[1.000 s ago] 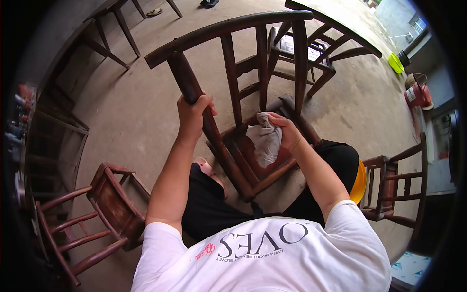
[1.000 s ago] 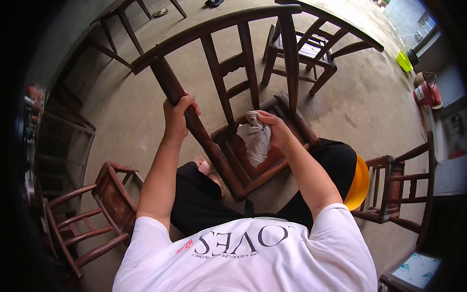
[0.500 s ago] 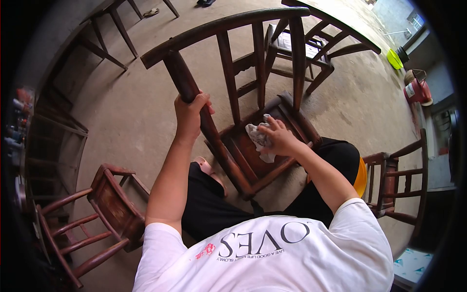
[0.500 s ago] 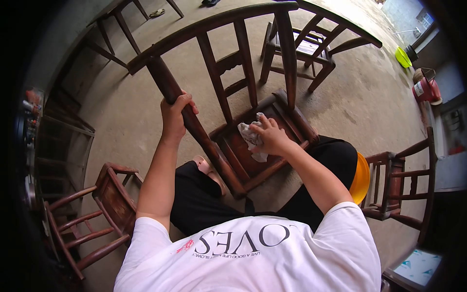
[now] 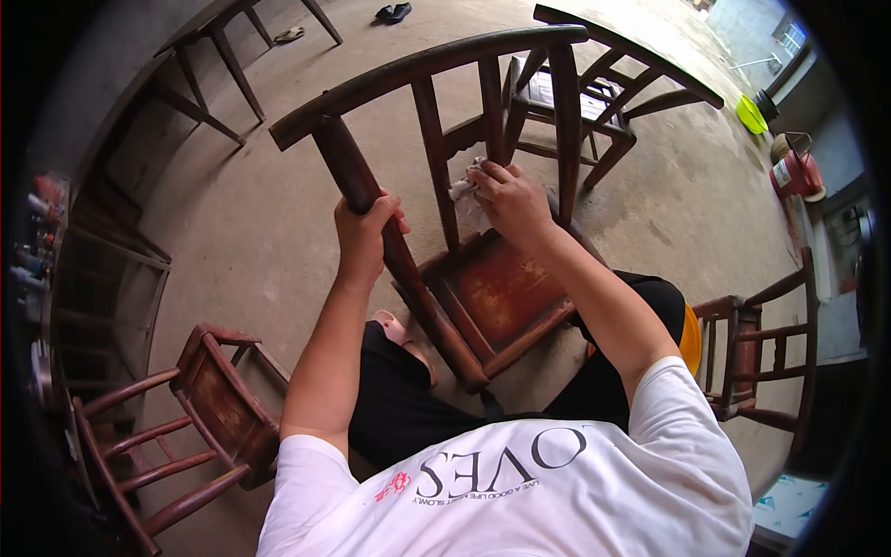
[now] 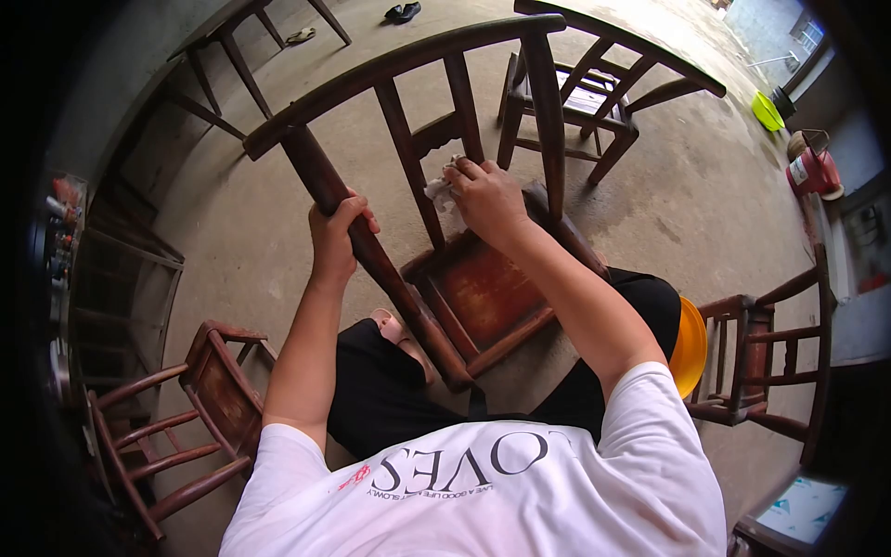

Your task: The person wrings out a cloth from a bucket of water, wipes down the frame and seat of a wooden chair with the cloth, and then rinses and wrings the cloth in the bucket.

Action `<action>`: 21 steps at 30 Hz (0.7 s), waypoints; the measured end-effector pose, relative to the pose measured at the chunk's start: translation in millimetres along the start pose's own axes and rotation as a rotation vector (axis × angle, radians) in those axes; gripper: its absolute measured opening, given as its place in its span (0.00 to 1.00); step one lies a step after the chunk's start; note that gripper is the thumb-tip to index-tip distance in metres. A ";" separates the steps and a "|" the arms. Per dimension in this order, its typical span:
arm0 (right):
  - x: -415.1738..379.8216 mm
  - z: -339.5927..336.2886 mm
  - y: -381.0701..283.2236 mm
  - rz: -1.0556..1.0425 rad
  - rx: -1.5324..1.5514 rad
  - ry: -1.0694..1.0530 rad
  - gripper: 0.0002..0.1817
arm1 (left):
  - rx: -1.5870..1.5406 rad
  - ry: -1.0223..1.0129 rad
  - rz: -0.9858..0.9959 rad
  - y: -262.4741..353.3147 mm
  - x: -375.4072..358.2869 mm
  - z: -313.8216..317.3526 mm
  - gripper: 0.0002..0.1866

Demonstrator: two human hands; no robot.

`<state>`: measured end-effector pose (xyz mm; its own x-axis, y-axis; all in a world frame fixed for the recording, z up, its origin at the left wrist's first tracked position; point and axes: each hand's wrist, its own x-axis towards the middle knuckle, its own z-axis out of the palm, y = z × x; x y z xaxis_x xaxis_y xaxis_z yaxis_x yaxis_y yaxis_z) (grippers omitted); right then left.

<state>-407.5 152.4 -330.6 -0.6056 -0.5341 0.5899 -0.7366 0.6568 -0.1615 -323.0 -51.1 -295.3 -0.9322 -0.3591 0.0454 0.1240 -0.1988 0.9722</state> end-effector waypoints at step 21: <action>50.8 -39.4 -1.3 0.095 0.432 0.356 0.15 | -0.004 -0.018 0.014 -1.8 0.6 0.0 0.07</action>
<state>-425.4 145.4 -269.2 -0.5911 -0.2214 0.7756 -0.7856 0.3760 -0.4914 -323.8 -51.0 -297.0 -0.9363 -0.3455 0.0629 0.1381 -0.1977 0.9705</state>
